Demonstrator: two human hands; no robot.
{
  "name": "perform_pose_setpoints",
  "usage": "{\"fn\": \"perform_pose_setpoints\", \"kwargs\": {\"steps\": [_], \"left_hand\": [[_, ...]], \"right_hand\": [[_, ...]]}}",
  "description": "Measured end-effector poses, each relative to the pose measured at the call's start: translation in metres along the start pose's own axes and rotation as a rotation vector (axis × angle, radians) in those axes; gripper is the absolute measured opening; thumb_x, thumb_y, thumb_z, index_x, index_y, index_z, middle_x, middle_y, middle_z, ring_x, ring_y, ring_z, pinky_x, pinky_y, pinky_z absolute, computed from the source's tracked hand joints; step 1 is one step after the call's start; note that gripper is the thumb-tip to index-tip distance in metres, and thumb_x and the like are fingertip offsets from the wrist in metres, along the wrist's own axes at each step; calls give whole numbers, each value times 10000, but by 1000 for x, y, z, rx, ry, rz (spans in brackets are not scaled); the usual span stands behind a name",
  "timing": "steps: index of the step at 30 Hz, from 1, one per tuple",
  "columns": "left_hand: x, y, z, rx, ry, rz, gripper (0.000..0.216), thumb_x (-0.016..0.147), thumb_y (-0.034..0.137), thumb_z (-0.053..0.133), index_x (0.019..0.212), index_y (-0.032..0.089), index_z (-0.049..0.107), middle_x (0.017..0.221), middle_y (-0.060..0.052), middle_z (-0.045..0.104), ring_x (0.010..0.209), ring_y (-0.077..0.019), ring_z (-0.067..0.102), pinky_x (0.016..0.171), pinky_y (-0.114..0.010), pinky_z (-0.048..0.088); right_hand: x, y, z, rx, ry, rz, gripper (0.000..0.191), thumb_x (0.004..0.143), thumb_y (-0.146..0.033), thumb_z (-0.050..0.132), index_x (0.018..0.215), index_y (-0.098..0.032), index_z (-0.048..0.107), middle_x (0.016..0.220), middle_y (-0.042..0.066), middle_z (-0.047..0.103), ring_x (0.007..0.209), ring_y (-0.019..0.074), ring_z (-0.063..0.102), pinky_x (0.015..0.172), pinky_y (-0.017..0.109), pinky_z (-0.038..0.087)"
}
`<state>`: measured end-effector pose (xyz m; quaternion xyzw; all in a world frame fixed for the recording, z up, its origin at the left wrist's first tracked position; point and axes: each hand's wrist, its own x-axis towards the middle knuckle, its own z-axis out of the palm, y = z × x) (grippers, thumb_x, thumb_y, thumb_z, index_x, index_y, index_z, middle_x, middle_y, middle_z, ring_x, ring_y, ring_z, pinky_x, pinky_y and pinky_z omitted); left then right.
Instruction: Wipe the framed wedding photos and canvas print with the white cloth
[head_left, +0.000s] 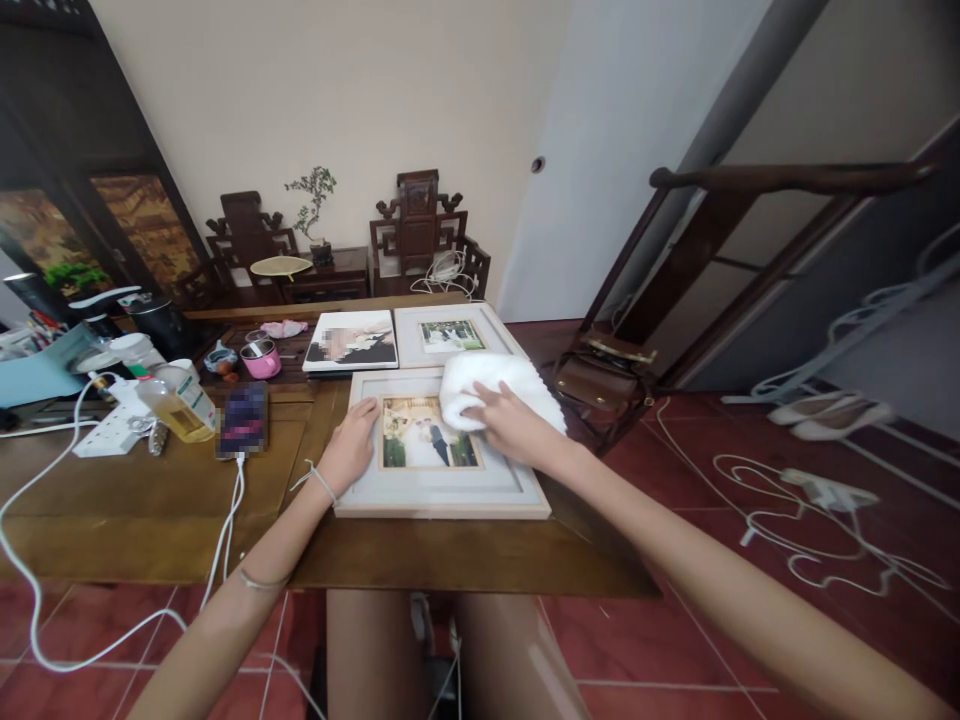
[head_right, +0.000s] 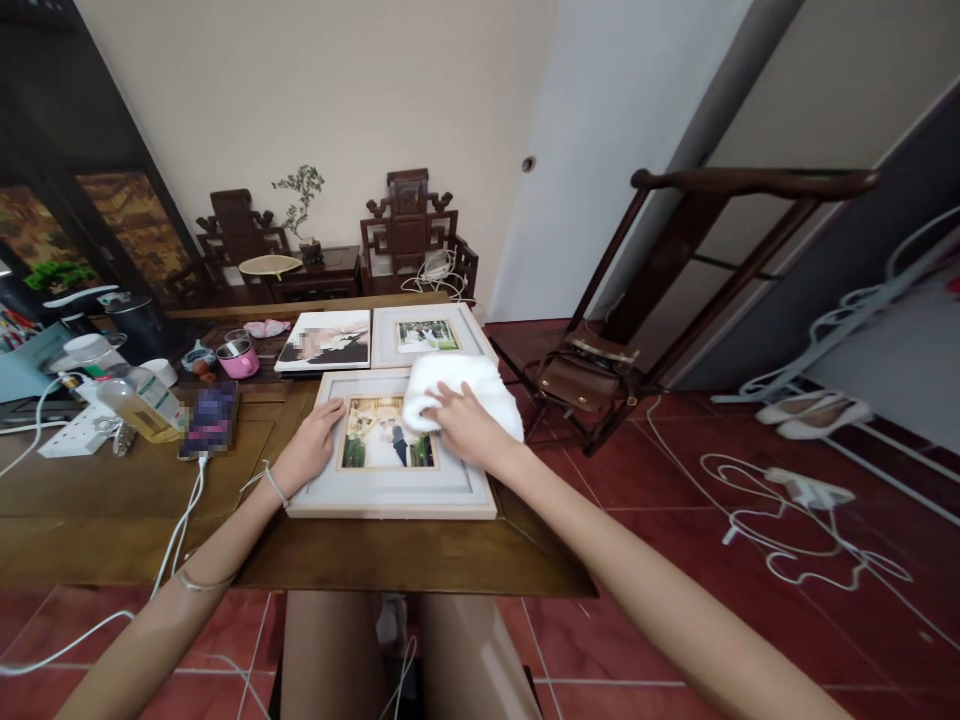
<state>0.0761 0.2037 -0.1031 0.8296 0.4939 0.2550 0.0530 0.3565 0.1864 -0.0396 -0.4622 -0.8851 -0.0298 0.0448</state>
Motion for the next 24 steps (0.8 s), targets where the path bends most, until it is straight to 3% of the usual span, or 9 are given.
{"fn": "perform_pose_setpoints", "kwargs": {"steps": [6,9,13,20,24], "left_hand": [[2,0,0,0,1,-3,561,780,-46,350,1294,80,535,1419,-179,492,1375,-242,404,1145,-443,361],[2,0,-1,9,0,0,580,764,-47,356,1296,100,535,1419,-161,495,1375,-241,404,1143,-439,367],[3,1,-2,-7,4,-3,586,762,-38,367,1294,133,541,1417,-137,500,1373,-237,405,1146,-438,361],[3,3,-7,-7,-12,-4,513,813,2,363,1283,96,545,1408,-163,503,1356,-239,425,1146,-437,356],[3,4,-9,-18,-21,2,534,809,6,366,1303,116,535,1419,-151,496,1358,-238,421,1148,-445,350]], "right_hand": [[-92,-55,-16,140,-67,-91,591,667,32,432,1153,-184,690,1437,136,487,1401,308,318,1125,563,290],[-115,-76,-18,195,-49,-92,602,650,14,452,1141,-230,699,1466,99,456,1405,300,310,1131,545,305],[-103,-95,-17,201,-83,-79,559,663,-16,480,1145,-195,699,1474,147,435,1402,374,287,1109,628,270],[-33,-148,-19,166,-191,-165,426,799,-88,507,1187,-148,672,1492,198,390,1385,427,287,1092,660,226],[-34,-154,-13,159,-168,-158,369,813,-114,518,1136,-124,697,1498,214,371,1388,443,268,1096,672,197]]}}
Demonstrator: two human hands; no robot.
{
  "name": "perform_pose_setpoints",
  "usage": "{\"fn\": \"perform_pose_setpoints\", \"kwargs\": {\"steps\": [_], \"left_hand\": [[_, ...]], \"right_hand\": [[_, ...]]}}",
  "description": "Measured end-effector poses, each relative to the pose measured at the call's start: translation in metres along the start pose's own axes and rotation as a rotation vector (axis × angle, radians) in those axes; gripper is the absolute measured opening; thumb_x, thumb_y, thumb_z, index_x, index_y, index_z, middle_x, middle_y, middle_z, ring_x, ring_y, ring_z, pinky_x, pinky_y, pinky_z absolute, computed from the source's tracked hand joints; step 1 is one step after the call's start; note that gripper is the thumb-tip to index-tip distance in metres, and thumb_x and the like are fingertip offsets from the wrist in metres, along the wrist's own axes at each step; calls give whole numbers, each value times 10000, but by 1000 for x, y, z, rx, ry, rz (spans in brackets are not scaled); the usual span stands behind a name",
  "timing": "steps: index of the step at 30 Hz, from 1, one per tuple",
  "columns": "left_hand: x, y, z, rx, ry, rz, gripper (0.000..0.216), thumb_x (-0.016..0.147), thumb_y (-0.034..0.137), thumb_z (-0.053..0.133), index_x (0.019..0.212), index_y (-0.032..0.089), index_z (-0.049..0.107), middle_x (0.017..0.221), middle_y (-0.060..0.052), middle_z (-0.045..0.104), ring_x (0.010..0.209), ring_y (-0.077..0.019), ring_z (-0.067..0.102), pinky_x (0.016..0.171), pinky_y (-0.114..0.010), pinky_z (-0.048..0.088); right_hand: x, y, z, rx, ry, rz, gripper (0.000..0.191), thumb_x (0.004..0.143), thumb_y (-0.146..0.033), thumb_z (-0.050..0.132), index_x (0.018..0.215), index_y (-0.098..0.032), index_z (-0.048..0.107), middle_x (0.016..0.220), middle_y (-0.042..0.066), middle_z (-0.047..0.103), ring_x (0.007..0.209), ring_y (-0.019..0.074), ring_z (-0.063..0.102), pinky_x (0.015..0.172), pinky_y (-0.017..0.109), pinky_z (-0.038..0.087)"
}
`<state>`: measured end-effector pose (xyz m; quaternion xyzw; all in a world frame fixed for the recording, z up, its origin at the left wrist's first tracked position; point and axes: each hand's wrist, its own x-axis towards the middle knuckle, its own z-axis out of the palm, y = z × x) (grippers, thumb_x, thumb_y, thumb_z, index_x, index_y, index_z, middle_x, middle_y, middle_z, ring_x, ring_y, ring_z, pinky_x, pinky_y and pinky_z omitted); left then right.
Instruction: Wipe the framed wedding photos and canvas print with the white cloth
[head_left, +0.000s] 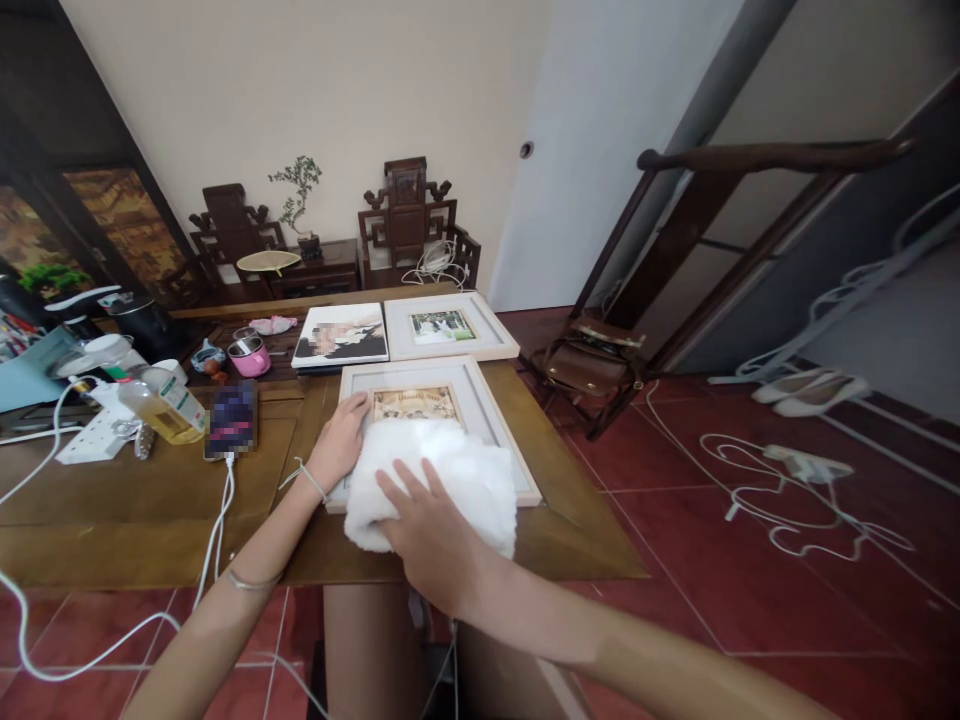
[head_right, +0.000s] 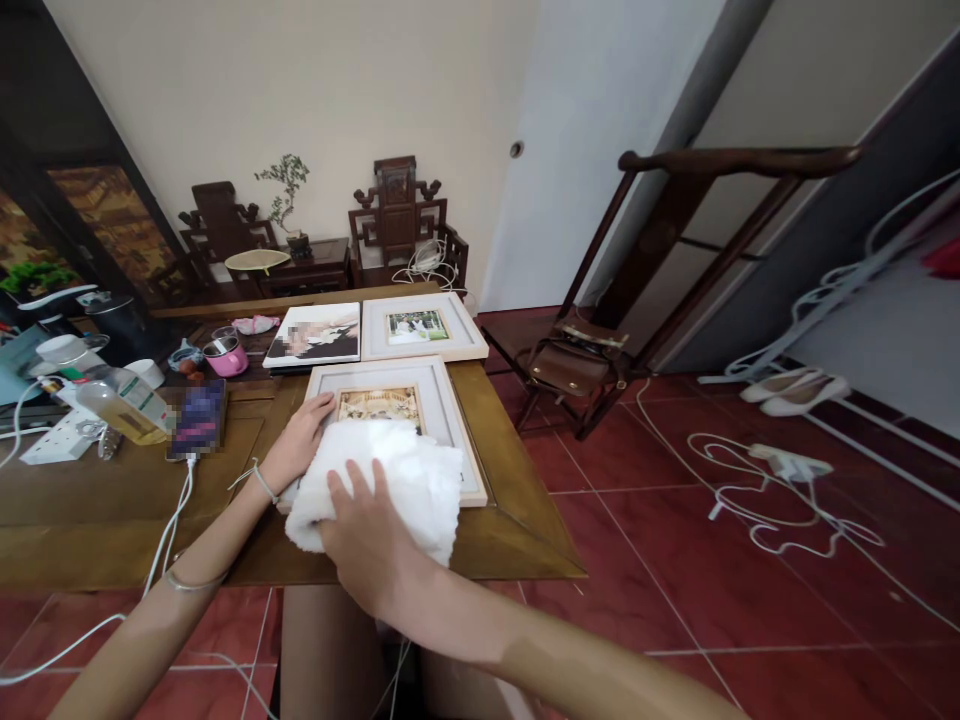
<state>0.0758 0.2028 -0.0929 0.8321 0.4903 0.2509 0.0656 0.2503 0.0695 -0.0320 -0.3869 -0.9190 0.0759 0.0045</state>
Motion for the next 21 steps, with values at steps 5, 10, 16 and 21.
{"fn": "perform_pose_setpoints", "kwargs": {"steps": [5,10,16,21], "left_hand": [[-1,0,4,8,13,-32,567,780,-16,369,1291,144,554,1414,-123,507,1363,-232,416,1151,-439,349],[-1,3,3,-65,23,-45,523,828,23,357,1311,111,538,1431,-140,496,1373,-225,405,1156,-426,337],[2,18,-8,-311,132,-147,446,980,307,309,1281,113,574,1378,-112,565,1311,-208,493,1158,-390,324],[4,18,-14,-477,158,-242,463,991,382,307,1230,132,616,1314,-97,621,1252,-204,553,1103,-349,390]], "right_hand": [[-55,38,10,-7,117,155,455,714,-40,505,1096,-168,715,1445,177,465,1373,404,330,1094,646,260],[-75,56,14,-51,204,261,467,705,-36,485,1081,-177,722,1455,161,457,1375,414,322,1083,666,273],[-4,28,-1,-20,80,250,486,758,-69,492,1207,-141,663,1470,180,433,1359,449,324,1069,663,253],[31,2,-8,18,109,98,425,846,-100,425,1195,-133,664,1489,177,407,1379,413,305,1077,627,262]]}}
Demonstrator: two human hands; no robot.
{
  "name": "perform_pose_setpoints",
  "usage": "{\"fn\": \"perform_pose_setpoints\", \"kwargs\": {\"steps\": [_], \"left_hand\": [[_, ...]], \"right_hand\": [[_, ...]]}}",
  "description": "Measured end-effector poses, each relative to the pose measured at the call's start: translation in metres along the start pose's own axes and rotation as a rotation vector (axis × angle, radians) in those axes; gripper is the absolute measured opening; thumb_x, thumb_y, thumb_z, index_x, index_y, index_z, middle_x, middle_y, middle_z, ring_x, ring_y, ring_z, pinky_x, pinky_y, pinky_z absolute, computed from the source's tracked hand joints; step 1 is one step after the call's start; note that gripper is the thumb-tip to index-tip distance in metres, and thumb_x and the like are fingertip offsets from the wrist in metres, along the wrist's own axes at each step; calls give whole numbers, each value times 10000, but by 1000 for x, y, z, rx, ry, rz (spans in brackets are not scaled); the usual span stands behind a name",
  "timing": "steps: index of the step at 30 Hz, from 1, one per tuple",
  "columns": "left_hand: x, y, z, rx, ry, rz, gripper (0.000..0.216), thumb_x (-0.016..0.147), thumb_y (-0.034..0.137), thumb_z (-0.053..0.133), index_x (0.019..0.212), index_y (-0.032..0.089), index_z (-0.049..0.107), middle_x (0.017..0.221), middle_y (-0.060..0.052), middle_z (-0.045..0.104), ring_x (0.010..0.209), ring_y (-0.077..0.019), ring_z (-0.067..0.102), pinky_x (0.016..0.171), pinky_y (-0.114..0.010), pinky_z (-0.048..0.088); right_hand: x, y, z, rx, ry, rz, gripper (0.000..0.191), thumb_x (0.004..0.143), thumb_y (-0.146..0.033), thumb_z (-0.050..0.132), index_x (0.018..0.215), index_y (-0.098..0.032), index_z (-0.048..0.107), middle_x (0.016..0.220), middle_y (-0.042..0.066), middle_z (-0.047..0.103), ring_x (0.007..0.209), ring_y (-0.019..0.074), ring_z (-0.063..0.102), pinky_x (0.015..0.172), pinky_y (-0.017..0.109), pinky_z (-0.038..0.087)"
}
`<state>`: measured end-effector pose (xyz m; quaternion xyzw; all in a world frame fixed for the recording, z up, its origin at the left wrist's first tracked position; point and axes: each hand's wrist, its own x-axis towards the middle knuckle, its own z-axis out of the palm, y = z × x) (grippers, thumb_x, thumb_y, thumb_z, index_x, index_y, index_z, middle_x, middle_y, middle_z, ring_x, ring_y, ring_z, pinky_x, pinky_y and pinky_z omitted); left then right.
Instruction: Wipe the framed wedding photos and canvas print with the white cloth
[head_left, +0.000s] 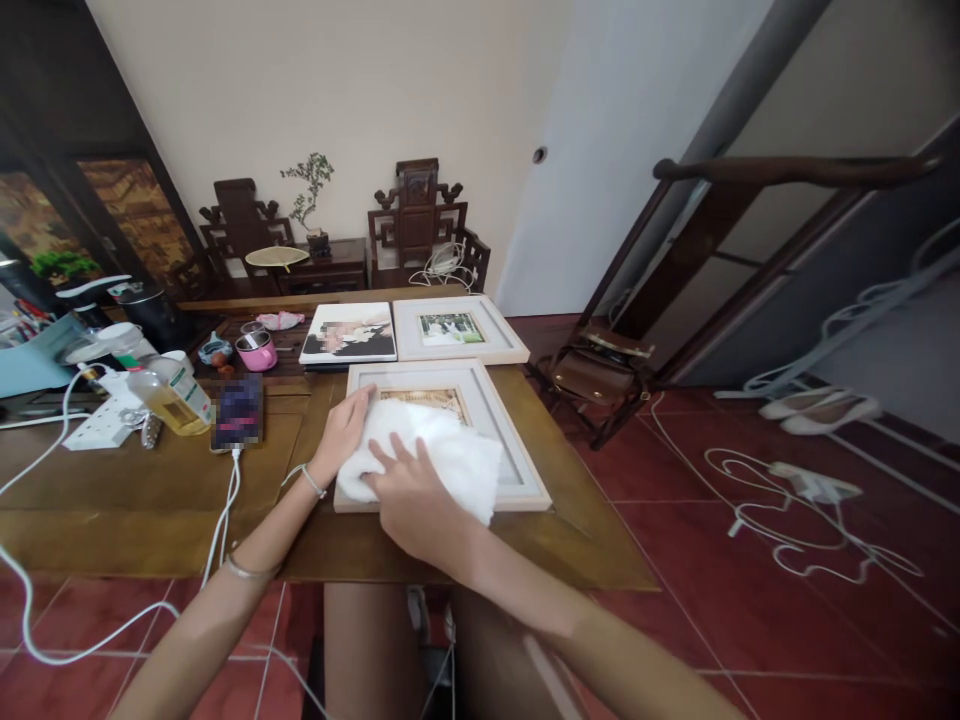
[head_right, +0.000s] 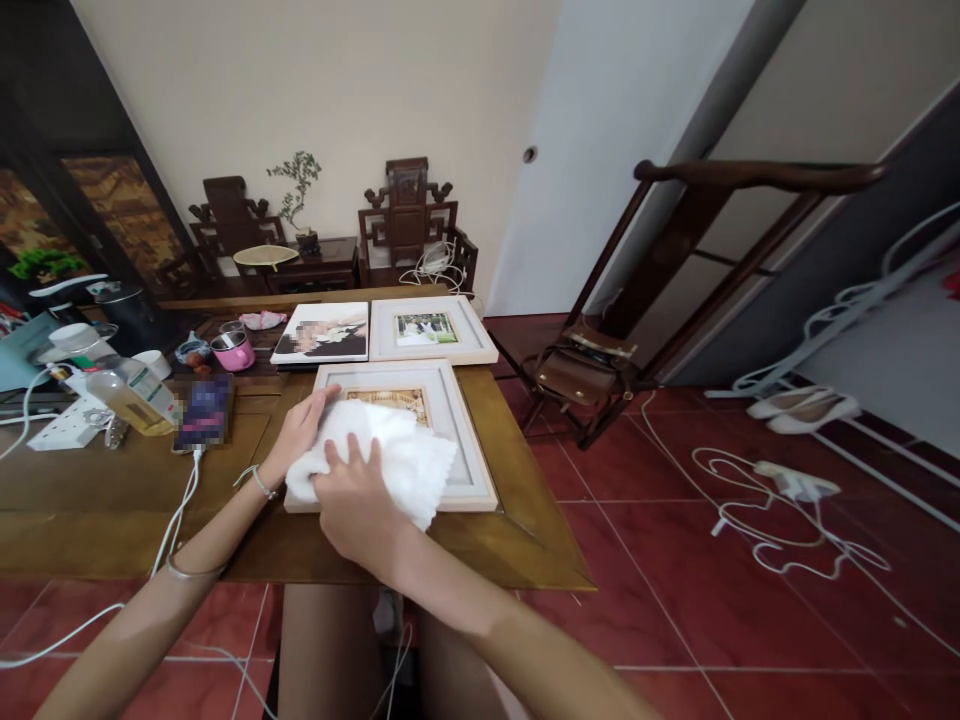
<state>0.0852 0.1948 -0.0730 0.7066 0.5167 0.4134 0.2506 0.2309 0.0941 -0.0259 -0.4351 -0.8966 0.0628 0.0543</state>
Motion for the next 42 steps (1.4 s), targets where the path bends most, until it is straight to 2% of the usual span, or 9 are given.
{"fn": "perform_pose_setpoints", "kwargs": {"steps": [6,11,15,21,26,31,34,38,42], "left_hand": [[0,1,-2,61,19,64,364,961,277,406,1221,140,621,1274,-92,649,1200,-199,590,1080,-356,420],[0,-5,0,177,-84,231,350,942,164,383,1182,166,638,1228,-81,674,1155,-198,615,1059,-396,449],[1,-20,3,234,-110,316,444,854,22,385,1202,167,621,1267,-94,646,1225,-208,568,1099,-440,410],[-2,-31,7,286,-155,314,553,759,-61,375,1183,187,627,1318,-82,608,1302,-206,498,1122,-466,379],[-6,-28,8,315,-223,248,643,697,-90,361,1210,199,618,1375,-70,565,1383,-228,396,1142,-498,338],[-6,-23,5,333,-251,240,608,721,-68,371,1184,221,642,1325,-64,596,1312,-228,474,1115,-460,375],[-6,-24,5,343,-252,230,583,726,-54,388,1165,224,653,1252,-69,639,1250,-236,524,1085,-463,403],[-6,-25,6,338,-265,244,607,702,-70,383,1147,232,665,1270,-56,632,1254,-224,524,1088,-445,407],[-6,-28,9,362,-205,251,593,695,-87,375,1130,194,663,1332,-81,593,1310,-226,485,1104,-464,393]], "right_hand": [[-5,-12,10,-21,7,-72,349,864,-122,448,1092,-156,709,1476,178,425,1382,432,288,1075,665,230],[-16,-6,8,-37,-79,-20,345,840,-97,475,1080,-146,719,1497,179,392,1395,432,258,1095,659,204],[-44,13,3,-17,-72,90,439,773,-37,492,1142,-149,702,1494,181,395,1398,427,257,1107,650,195],[-62,65,5,33,103,159,583,683,28,422,1192,-120,664,1420,186,494,1377,368,342,1100,596,277],[-5,102,-9,215,290,52,597,670,31,363,1168,-123,653,1211,140,659,1275,306,489,1042,505,387],[84,103,-12,186,104,-248,627,664,44,368,1194,-163,632,1341,100,588,1397,317,312,1088,610,240],[118,93,-5,60,6,-298,615,684,45,391,1228,-137,613,1284,147,620,1418,313,267,1086,629,202],[132,93,-3,-97,19,-213,531,766,11,406,1225,-136,629,1239,185,637,1402,297,302,1095,606,182],[119,116,-9,-144,20,-113,465,794,-25,455,1199,-144,651,1256,159,636,1420,290,266,1116,569,168]]}}
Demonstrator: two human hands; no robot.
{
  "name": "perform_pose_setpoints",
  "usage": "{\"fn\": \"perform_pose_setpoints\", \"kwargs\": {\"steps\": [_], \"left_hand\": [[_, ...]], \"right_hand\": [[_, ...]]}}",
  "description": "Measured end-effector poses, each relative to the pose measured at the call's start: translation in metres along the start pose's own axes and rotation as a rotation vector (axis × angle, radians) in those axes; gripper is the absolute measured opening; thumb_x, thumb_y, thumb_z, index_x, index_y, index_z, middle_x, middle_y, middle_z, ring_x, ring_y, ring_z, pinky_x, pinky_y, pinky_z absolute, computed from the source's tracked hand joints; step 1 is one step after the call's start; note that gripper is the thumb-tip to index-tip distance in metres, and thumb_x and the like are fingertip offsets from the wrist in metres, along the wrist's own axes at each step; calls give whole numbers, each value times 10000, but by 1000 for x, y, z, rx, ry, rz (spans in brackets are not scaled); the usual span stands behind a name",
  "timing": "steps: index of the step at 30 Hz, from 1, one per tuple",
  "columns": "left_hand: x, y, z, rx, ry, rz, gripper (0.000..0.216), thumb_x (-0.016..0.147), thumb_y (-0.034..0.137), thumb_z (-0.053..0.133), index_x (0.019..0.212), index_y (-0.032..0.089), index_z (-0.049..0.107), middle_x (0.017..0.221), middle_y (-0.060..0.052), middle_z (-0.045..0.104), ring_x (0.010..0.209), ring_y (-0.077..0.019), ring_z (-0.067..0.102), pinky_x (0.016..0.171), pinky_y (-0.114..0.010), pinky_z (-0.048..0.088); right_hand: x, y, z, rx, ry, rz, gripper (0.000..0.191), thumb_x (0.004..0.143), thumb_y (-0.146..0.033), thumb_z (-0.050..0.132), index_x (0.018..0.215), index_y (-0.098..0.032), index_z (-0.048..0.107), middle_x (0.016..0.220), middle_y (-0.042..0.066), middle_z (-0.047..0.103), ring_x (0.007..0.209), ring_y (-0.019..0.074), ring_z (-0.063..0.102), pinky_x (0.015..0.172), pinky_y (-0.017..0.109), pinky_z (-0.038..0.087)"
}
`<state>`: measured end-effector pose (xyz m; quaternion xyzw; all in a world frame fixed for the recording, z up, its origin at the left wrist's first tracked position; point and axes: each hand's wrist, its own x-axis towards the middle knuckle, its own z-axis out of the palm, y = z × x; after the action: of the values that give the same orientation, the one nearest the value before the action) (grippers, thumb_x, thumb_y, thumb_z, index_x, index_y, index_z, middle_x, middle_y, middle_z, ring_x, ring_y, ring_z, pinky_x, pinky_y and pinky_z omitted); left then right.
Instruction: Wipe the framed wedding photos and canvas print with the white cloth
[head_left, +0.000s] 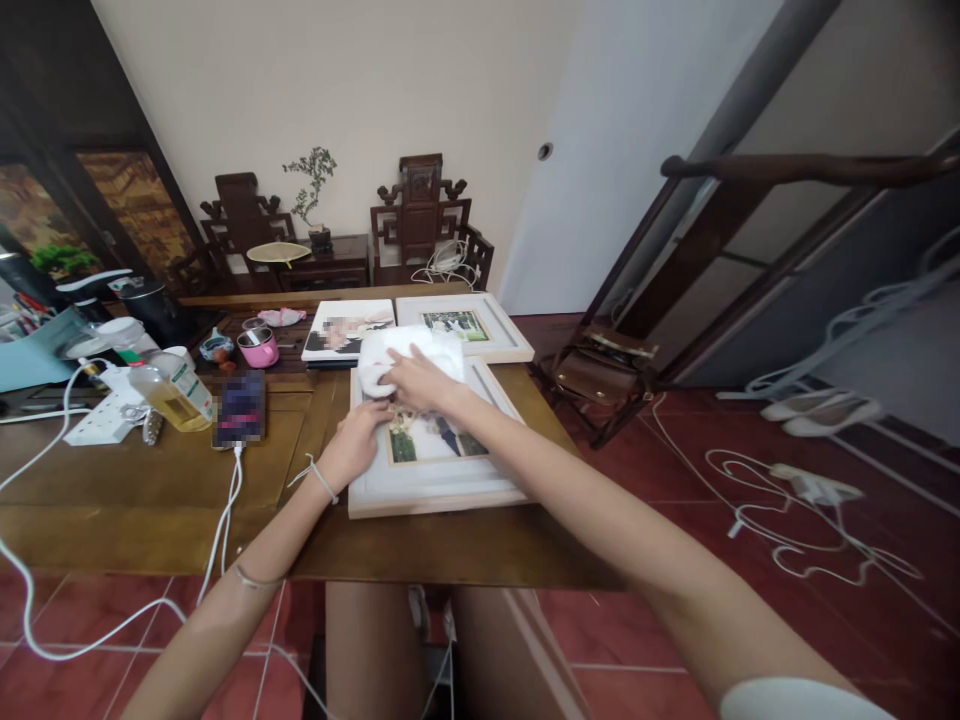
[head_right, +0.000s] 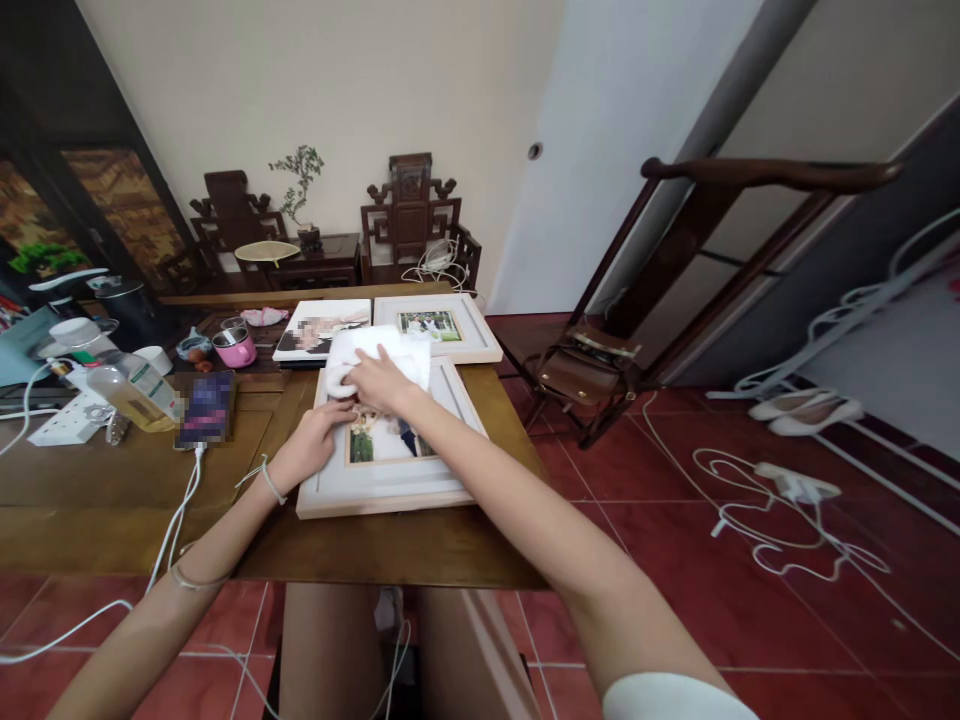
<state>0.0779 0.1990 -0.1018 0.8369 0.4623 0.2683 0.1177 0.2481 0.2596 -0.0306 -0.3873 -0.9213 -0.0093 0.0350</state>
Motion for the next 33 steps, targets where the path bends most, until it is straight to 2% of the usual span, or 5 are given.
{"fn": "perform_pose_setpoints", "kwargs": {"steps": [9,13,17,24,33], "left_hand": [[4,-4,3,50,131,-28,567,721,-88,395,1179,153,627,1257,-105,644,1223,-217,566,1090,-426,429],[3,-3,2,95,119,-26,597,691,-96,395,1193,133,625,1290,-117,621,1250,-220,543,1113,-423,402],[3,-3,-2,104,67,-44,623,698,-84,407,1245,145,601,1369,-116,562,1300,-227,497,1130,-426,377],[8,5,-13,142,23,-134,569,726,-65,396,1184,158,650,1348,-106,586,1282,-239,519,1111,-437,399],[2,21,-16,179,-49,-150,489,845,45,379,1294,124,556,1435,-146,489,1357,-253,432,1140,-439,352]], "right_hand": [[-101,70,-15,-59,-84,250,521,750,37,419,1145,-151,701,1170,174,672,1212,311,553,930,403,467],[-124,76,-25,-110,130,335,562,742,42,421,1225,-141,642,1348,160,565,1171,318,579,925,416,496],[-113,62,-16,-126,228,159,544,744,87,402,1166,-127,670,1514,127,383,1362,291,387,1055,417,418],[-89,30,14,-163,89,78,461,763,9,508,1168,-137,675,1425,183,482,1300,350,442,1008,498,405],[-164,-33,-30,6,-85,42,500,687,23,445,1068,-168,706,1174,164,649,1013,288,629,870,401,470]]}}
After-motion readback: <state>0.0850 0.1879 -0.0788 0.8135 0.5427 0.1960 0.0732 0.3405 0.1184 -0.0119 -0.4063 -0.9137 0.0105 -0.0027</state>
